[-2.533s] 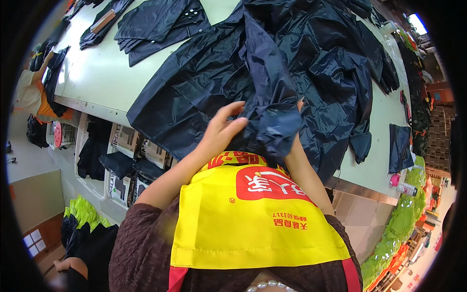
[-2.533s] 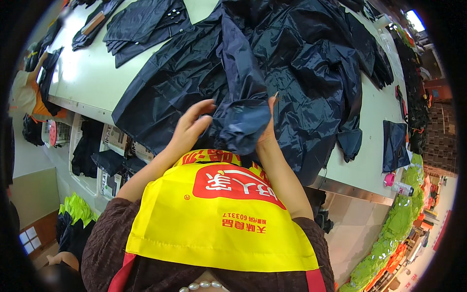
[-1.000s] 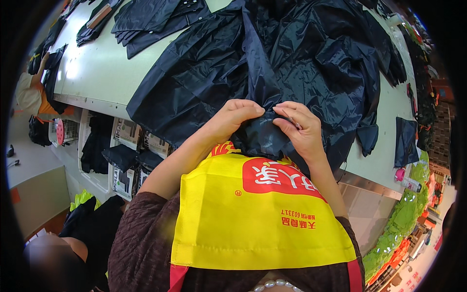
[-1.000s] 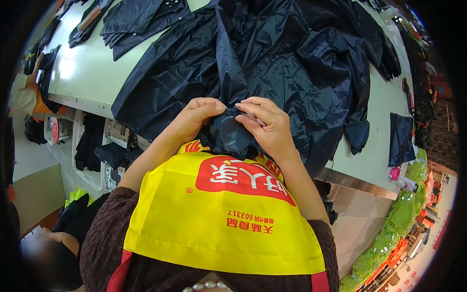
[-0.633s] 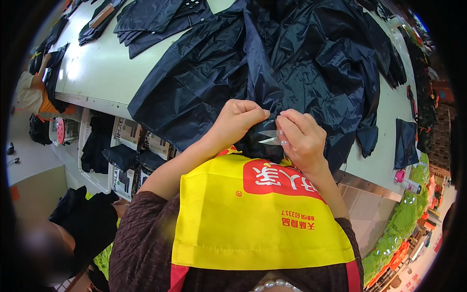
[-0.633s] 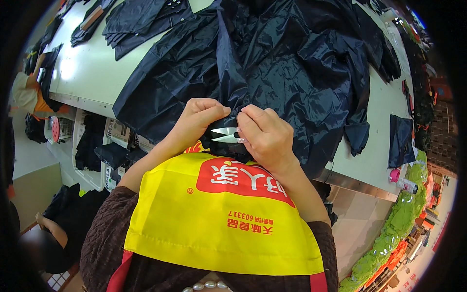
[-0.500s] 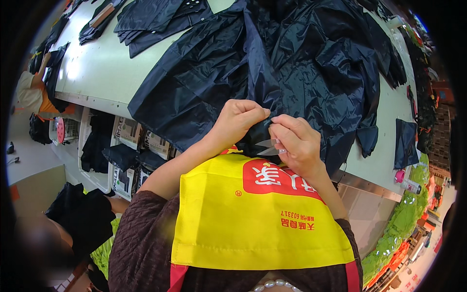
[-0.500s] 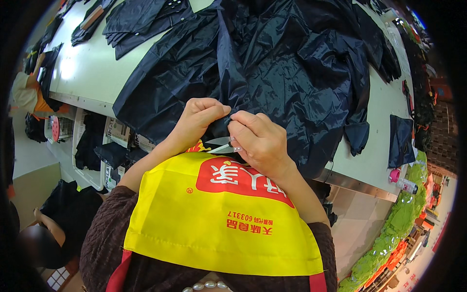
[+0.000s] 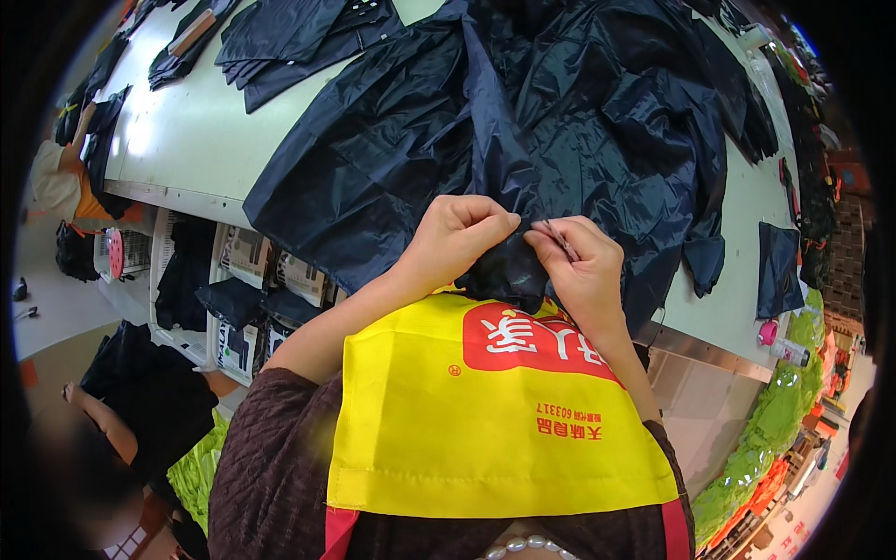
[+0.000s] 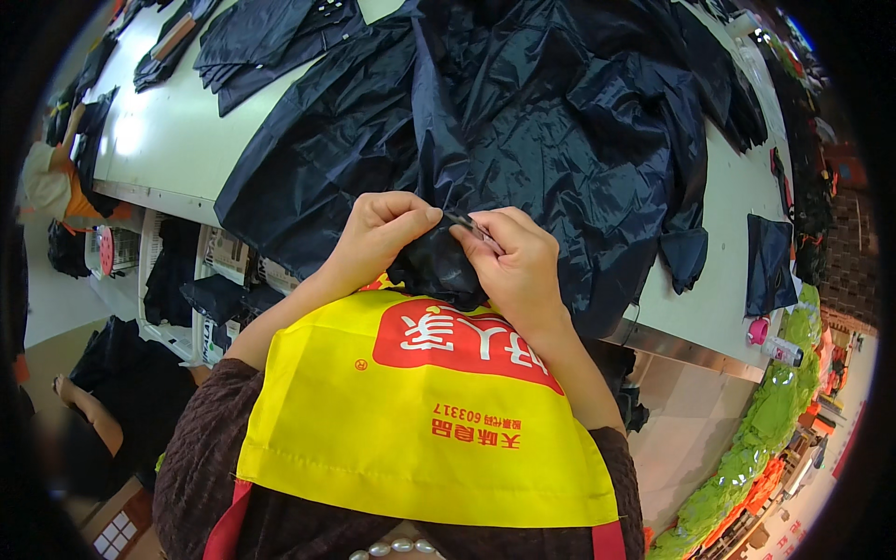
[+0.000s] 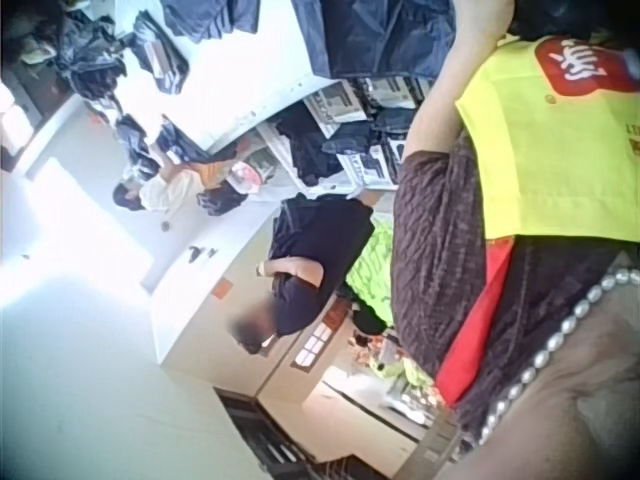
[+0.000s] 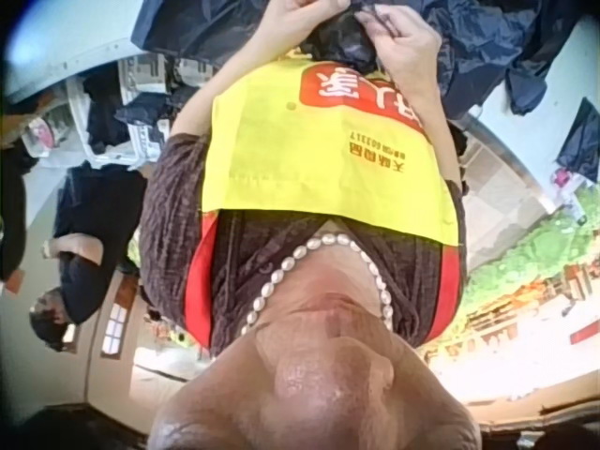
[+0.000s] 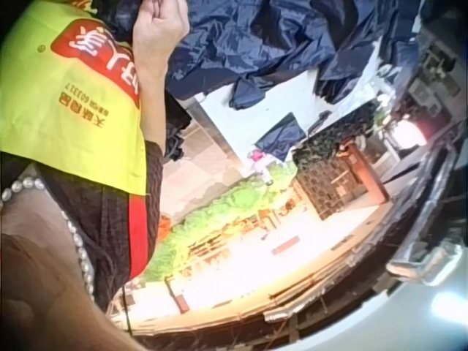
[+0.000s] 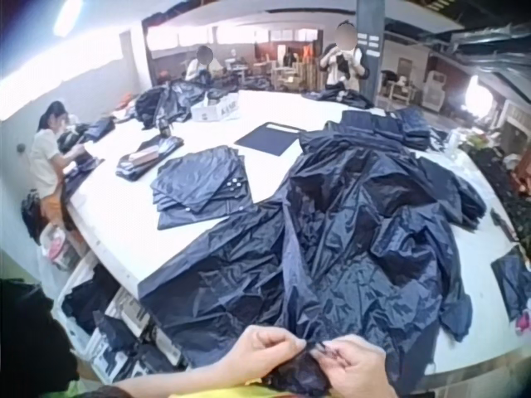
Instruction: The person folds black jackets on a large white table, aligns edges, and places them into a white plastic basket. The person repeats this process with multiple jackets, smoothing and stacking them before moving to the next item.
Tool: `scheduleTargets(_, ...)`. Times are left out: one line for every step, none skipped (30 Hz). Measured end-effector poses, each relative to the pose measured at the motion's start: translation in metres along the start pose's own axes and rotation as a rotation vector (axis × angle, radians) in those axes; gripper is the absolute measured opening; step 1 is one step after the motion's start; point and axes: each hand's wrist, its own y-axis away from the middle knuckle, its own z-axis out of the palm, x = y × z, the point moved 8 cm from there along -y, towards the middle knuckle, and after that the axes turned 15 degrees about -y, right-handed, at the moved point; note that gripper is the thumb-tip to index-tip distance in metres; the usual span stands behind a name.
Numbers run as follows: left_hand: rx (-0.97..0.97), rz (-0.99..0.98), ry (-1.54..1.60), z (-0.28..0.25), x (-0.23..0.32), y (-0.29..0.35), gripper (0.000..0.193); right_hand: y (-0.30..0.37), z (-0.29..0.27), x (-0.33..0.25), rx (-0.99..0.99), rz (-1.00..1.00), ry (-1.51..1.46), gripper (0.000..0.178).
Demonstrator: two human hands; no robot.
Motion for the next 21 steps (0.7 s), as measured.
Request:
scheduleTargets(0.004, 0.025, -0.045, 0.0, 0.004, 0.0, 0.018, -0.001, 0.0, -0.007, -0.014, -0.071, 0.067, 0.018)
scheduleTargets(0.0, 0.051, -0.077, 0.001, 0.008, 0.001, 0.018, -0.001, 0.001, -0.014, -0.029, -0.14, 0.133, 0.018)
scheduleTargets(-0.004, 0.076, -0.109, 0.003, 0.012, 0.001, 0.019, 0.0, 0.002, -0.02, -0.044, -0.209, 0.199, 0.019)
scheduleTargets(-0.007, 0.101, -0.142, 0.005, 0.014, 0.001, 0.02, -0.001, 0.004, -0.023, -0.054, -0.22, 0.177, 0.019)
scheduleTargets(-0.032, 0.057, -0.087, 0.005, 0.01, 0.001, 0.02, -0.003, 0.005, -0.025, -0.06, -0.232, 0.158, 0.019)
scheduleTargets(-0.057, 0.012, -0.033, 0.005, 0.005, 0.0, 0.021, -0.003, 0.005, -0.027, -0.067, -0.244, 0.139, 0.019)
scheduleTargets(-0.081, -0.032, 0.021, 0.006, 0.0, -0.001, 0.021, -0.003, 0.007, -0.026, -0.123, -0.227, 0.039, 0.018)
scheduleTargets(-0.092, -0.04, 0.104, 0.008, -0.003, -0.002, 0.021, -0.002, 0.008, -0.025, -0.178, -0.211, -0.062, 0.018)
scheduleTargets(-0.109, -0.097, 0.209, 0.01, -0.005, -0.001, 0.021, -0.001, 0.01, -0.025, -0.233, -0.194, -0.163, 0.018)
scheduleTargets(-0.125, -0.154, 0.314, 0.013, -0.006, 0.001, 0.02, 0.001, 0.014, -0.026, -0.324, -0.144, -0.299, 0.014)
scheduleTargets(-0.145, -0.213, 0.42, 0.016, -0.007, 0.002, 0.02, 0.003, 0.01, -0.017, -0.32, -0.043, -0.366, 0.014)
scheduleTargets(-0.191, -0.208, 0.49, 0.018, -0.011, 0.001, 0.019, 0.006, 0.005, -0.007, -0.316, 0.057, -0.433, 0.013)
scheduleTargets(-0.19, -0.198, 0.489, 0.017, -0.011, 0.001, 0.019, 0.009, 0.0, 0.003, -0.311, 0.158, -0.499, 0.013)
scheduleTargets(-0.186, -0.186, 0.485, 0.016, -0.011, 0.0, 0.02, 0.009, -0.007, 0.011, -0.267, 0.237, -0.668, 0.015)
scheduleTargets(-0.182, -0.174, 0.482, 0.016, -0.011, 0.0, 0.02, 0.006, -0.019, 0.014, -0.217, 0.209, -0.459, 0.02)
scheduleTargets(-0.184, -0.172, 0.468, 0.016, -0.012, -0.001, 0.02, 0.002, -0.026, 0.013, -0.183, 0.135, -0.308, 0.021)
scheduleTargets(-0.19, -0.172, 0.455, 0.016, -0.012, -0.001, 0.02, 0.0, -0.032, 0.012, -0.145, 0.063, -0.155, 0.024)
scheduleTargets(-0.196, -0.171, 0.442, 0.017, -0.013, -0.001, 0.021, -0.002, -0.03, 0.009, -0.204, 0.037, -0.057, 0.025)
scheduleTargets(-0.195, -0.172, 0.43, 0.017, -0.015, -0.002, 0.021, -0.004, -0.028, 0.005, -0.263, 0.011, 0.041, 0.026)
scheduleTargets(-0.193, -0.171, 0.417, 0.016, -0.017, -0.002, 0.021, -0.006, -0.025, 0.002, -0.322, -0.016, 0.14, 0.028)
scheduleTargets(-0.19, -0.17, 0.404, 0.016, -0.019, -0.003, 0.022, -0.007, -0.024, 0.0, -0.349, -0.059, 0.186, 0.028)
